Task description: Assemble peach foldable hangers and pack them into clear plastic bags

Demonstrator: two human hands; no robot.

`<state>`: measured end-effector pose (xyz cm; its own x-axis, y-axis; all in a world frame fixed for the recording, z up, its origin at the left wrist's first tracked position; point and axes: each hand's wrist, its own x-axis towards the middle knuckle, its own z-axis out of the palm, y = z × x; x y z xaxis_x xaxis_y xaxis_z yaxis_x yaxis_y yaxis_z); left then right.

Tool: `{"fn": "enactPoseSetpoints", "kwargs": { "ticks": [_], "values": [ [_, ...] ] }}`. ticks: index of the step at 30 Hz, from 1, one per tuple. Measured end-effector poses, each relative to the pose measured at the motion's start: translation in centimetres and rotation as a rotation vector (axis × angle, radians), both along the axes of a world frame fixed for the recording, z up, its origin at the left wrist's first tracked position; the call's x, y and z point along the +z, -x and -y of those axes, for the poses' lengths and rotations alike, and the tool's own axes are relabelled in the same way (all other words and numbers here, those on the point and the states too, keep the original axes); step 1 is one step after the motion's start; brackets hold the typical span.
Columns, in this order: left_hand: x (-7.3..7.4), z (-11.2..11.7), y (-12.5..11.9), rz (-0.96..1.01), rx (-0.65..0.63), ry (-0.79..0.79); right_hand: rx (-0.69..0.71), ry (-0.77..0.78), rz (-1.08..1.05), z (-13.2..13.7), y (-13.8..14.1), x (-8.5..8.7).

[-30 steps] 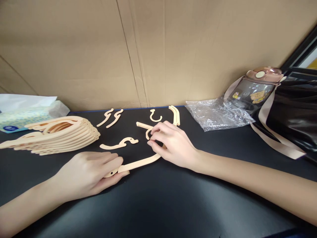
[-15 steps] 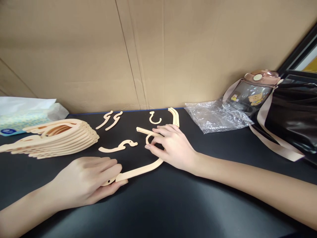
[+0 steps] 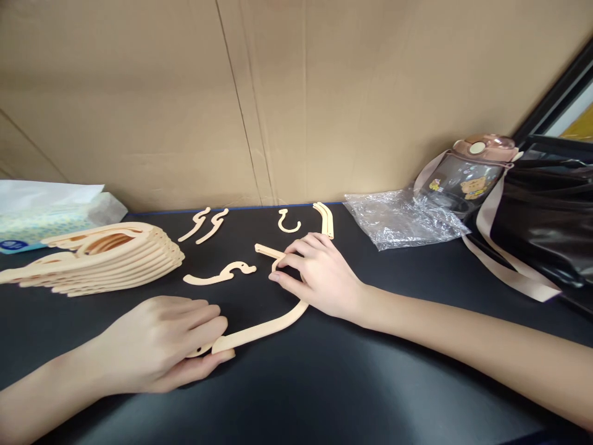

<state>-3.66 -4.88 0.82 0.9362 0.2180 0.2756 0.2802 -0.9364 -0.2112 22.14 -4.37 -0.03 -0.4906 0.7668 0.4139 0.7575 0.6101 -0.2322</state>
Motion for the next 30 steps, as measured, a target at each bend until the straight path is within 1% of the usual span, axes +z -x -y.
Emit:
{"fn": "enactPoseSetpoints", "kwargs": {
  "ticks": [4, 10, 13, 18, 22, 25, 30],
  "values": [
    [0.29, 0.09, -0.06, -0.008, -0.018, 0.046, 0.003, 0.001, 0.002, 0.05, 0.01, 0.06],
    [0.45, 0.05, 0.19, 0.056, -0.063, 0.243, 0.003, -0.003, 0.006, 0.07, 0.07, 0.15],
    [0.71, 0.17, 0.14, 0.093, -0.084, 0.306, -0.003, 0.003, 0.002, 0.1, 0.1, 0.25],
    [0.89, 0.46, -0.36, 0.13, -0.078, 0.323, -0.004, 0.001, 0.011, 0.07, 0.04, 0.15],
    [0.88, 0.46, -0.67, 0.082, -0.106, 0.355, -0.005, -0.007, 0.017, -0.01, -0.01, -0.02],
    [0.88, 0.39, -0.63, 0.048, -0.103, 0.388, -0.004, -0.009, 0.02, -0.04, 0.01, -0.04],
    [0.85, 0.3, -0.6, 0.061, -0.08, 0.331, -0.006, -0.013, 0.022, -0.03, 0.07, 0.07]
  ]
}}
